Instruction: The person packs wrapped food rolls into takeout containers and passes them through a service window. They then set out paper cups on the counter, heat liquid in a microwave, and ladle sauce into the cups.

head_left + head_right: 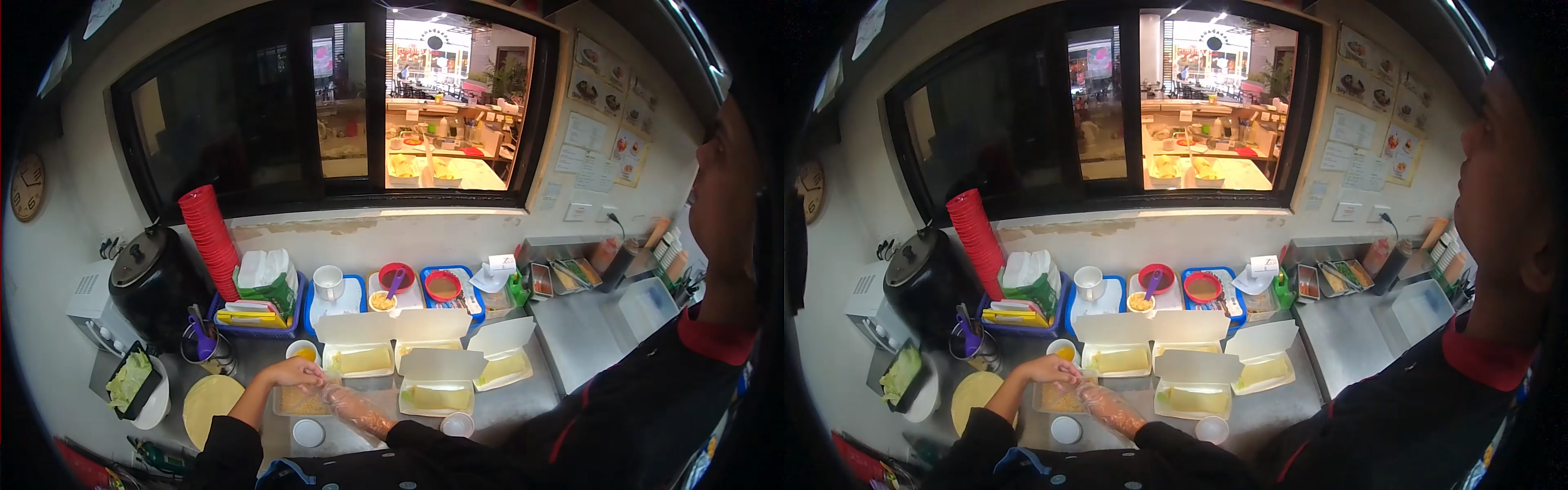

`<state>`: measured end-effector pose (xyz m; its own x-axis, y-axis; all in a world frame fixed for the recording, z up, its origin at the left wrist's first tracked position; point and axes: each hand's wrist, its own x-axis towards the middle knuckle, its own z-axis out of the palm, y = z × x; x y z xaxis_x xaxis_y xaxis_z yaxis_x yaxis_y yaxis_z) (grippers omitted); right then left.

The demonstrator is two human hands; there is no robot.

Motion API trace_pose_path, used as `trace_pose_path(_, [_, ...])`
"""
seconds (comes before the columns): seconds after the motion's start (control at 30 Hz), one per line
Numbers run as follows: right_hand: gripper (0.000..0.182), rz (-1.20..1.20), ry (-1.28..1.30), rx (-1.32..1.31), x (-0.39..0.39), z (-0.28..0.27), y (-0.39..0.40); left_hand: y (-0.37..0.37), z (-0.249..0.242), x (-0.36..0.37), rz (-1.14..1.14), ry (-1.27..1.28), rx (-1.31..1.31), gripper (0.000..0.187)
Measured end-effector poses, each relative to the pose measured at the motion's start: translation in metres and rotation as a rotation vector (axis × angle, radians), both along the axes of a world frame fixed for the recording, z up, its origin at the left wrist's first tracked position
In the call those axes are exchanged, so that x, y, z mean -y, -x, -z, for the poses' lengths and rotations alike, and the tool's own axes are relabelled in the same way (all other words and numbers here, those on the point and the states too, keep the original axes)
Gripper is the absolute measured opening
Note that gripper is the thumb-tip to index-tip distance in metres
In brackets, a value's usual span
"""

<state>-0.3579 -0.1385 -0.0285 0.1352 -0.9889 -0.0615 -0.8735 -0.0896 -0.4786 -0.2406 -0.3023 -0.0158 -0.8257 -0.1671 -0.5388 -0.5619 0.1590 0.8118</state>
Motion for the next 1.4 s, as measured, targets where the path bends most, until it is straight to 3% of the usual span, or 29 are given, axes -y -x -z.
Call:
trace_pose_path(0.2, [0.029, 0.313, -0.068, 0.303, -0.005, 0.005, 0.002, -0.001, -0.002, 0.000, -0.014, -0.012, -0.023, 0.031])
trace_pose_path(0.27, [0.027, 0.383, -0.055, 0.603, -0.004, 0.040, 0.005, -0.003, 0.001, 0.002, -0.015, -0.022, -0.031, 0.031])
trace_pose_path(0.3, [0.025, 0.448, -0.038, 0.903, -0.003, 0.048, 0.007, -0.003, 0.003, 0.003, -0.018, -0.030, -0.039, 0.031])
trace_pose_path(0.33, [0.025, 0.449, -0.041, 0.903, -0.003, 0.056, 0.010, -0.003, 0.005, 0.003, -0.018, -0.032, -0.039, 0.031])
trace_pose_path(0.4, [0.023, 0.360, 0.004, 1.676, -0.008, 0.064, 0.017, -0.003, 0.004, 0.001, -0.050, -0.031, -0.030, 0.029])
trace_pose_path(0.53, [0.024, 0.323, 0.247, 1.590, -0.018, 0.081, 0.041, 0.000, -0.008, -0.022, -0.094, 0.011, -0.070, 0.029])
trace_pose_path(0.6, [0.026, 0.441, 0.165, 1.715, -0.036, 0.034, 0.055, 0.004, -0.001, -0.039, 0.034, 0.422, -0.151, 0.030])
trace_pose_path(0.63, [0.026, 0.448, 0.170, 1.716, -0.045, 0.018, 0.059, 0.006, 0.000, -0.051, 0.041, 0.419, -0.151, 0.030])
trace_pose_path(0.7, [0.029, 0.466, 0.338, 1.404, -0.060, -0.002, 0.067, 0.013, 0.001, -0.074, 0.035, 0.791, -0.178, 0.032])
trace_pose_path(0.73, [0.029, 0.471, 0.340, 1.403, -0.066, -0.002, 0.071, 0.016, 0.005, -0.081, 0.000, 0.811, -0.160, 0.032])
trace_pose_path(0.8, [0.032, 0.589, 0.341, 1.782, -0.077, 0.001, 0.076, 0.022, 0.017, -0.092, 0.024, 0.899, -0.139, 0.036])
trace_pose_path(0.83, [0.032, 0.592, 0.343, 1.782, -0.080, 0.006, 0.080, 0.024, 0.022, -0.098, 0.046, 0.988, -0.114, 0.039])
trace_pose_path(0.93, [0.034, 0.633, 0.343, 1.839, -0.084, 0.021, 0.099, 0.030, 0.024, -0.124, -0.112, 1.087, 0.017, 0.051])
trace_pose_path(1.03, [0.034, 0.721, 0.354, 1.916, -0.095, 0.023, 0.110, 0.027, 0.025, -0.124, -0.120, 1.057, 0.022, 0.061])
trace_pose_path(1.1, [0.033, 0.730, 0.431, 2.007, -0.099, 0.021, 0.115, 0.025, 0.025, -0.127, -0.135, 1.070, 0.019, 0.061])
trace_pose_path(1.4, [0.033, 0.794, 0.495, 1.969, -0.114, 0.021, 0.117, 0.024, 0.029, -0.126, -0.193, 0.984, 0.091, 0.063])
